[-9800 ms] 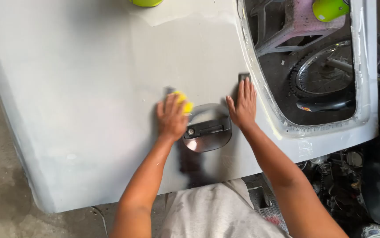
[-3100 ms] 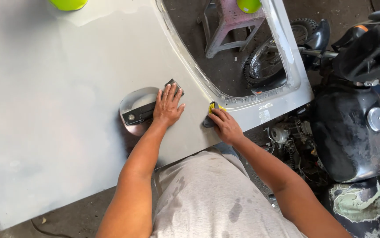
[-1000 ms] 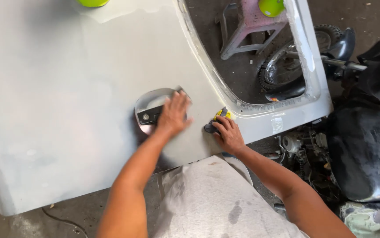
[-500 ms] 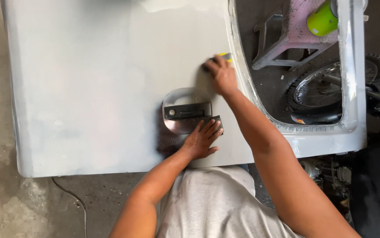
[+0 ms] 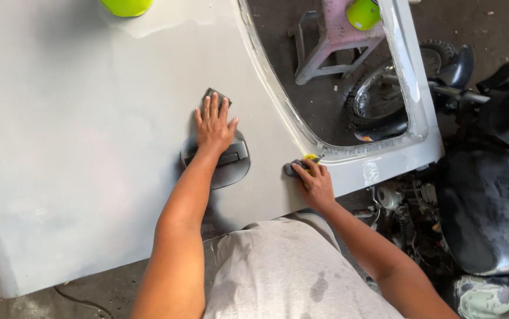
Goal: The person sands the surface of a white car door with a sanding block and wipes it with a yellow cloth. The person dips the sanding block and cloth into a green bucket of water and continues sanding and wiping the door.
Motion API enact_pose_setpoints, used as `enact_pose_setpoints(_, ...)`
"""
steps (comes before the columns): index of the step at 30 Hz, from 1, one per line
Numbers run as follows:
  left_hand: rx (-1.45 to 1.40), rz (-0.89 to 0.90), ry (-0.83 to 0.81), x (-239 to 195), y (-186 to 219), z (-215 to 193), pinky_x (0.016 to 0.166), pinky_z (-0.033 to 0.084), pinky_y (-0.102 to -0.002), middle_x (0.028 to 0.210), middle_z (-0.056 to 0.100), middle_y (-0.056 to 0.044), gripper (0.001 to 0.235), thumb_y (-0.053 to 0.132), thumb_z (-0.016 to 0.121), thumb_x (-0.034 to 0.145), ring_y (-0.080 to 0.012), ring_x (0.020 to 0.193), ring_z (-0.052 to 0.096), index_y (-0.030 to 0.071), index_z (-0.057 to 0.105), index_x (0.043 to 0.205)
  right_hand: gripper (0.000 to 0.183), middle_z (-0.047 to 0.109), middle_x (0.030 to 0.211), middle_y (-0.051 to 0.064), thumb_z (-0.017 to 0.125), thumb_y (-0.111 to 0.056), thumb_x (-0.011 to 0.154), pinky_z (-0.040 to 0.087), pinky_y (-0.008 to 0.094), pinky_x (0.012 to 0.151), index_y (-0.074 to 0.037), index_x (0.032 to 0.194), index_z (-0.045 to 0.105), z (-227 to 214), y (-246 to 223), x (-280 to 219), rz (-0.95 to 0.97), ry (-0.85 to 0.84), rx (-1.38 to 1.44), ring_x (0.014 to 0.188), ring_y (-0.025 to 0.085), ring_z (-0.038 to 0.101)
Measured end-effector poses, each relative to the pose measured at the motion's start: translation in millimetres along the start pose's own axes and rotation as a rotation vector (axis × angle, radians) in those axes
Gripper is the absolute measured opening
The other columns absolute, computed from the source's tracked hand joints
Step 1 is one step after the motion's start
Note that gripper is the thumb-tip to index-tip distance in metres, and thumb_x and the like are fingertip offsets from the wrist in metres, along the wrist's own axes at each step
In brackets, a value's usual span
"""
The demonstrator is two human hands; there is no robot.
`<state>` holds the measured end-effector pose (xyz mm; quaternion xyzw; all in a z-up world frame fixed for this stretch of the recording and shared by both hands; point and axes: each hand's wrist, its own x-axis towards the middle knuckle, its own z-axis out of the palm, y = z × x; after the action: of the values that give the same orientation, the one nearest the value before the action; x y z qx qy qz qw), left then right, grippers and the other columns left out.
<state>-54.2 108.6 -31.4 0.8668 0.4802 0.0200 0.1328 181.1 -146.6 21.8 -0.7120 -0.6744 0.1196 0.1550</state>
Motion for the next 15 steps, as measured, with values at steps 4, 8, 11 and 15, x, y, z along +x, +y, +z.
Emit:
enact_pose_setpoints(4,0.049,0.101,0.083,-30.0,52.8,21.2,0.124,0.009,-0.059,0.173,0.009,-0.017,0.080,0.057,0.044,0.103,-0.0351,0.160,0.007,0.012,0.024,0.166,0.056,0.056,0.140,0.008,0.073,-0.015,0.078,0.045,0.048,0.098,-0.025,0.133,0.064,3.8,-2.7,5.9,0.113,0.027,-0.003,0.116,0.038,0.053)
enact_pose_setpoints(8,-0.005,0.652,-0.355,-48.0,72.4,23.0,0.125,0.007,-0.057,0.172,0.009,-0.008,0.084,0.062,0.046,0.095,-0.0262,0.158,0.007,0.020,0.021,0.163,0.058,0.055,0.141,0.008,0.072,-0.016,0.081,0.045,0.048,0.103,-0.022,0.137,0.061,-4.3,9.5,9.0,0.034,-0.038,0.022,0.118,0.037,0.052)
enact_pose_setpoints(11,0.093,0.534,-0.369,3.7,51.0,0.8,0.125,0.007,-0.057,0.174,0.007,-0.003,0.075,0.057,0.041,0.099,-0.0233,0.159,0.007,0.025,0.021,0.164,0.056,0.054,0.142,0.007,0.072,-0.018,0.083,0.045,0.048,0.104,-0.022,0.138,0.060,-9.5,6.8,10.3,0.020,-0.080,0.028,0.118,0.036,0.051)
enact_pose_setpoints(15,-0.032,-0.080,-0.224,62.7,34.1,-15.1,0.127,0.002,-0.057,0.173,0.001,-0.004,0.066,0.057,0.030,0.107,-0.0252,0.159,0.001,0.026,0.017,0.164,0.054,0.055,0.143,0.007,0.071,-0.018,0.084,0.044,0.049,0.103,-0.023,0.137,0.061,-4.7,0.3,6.5,0.054,-0.048,0.024,0.119,0.036,0.051)
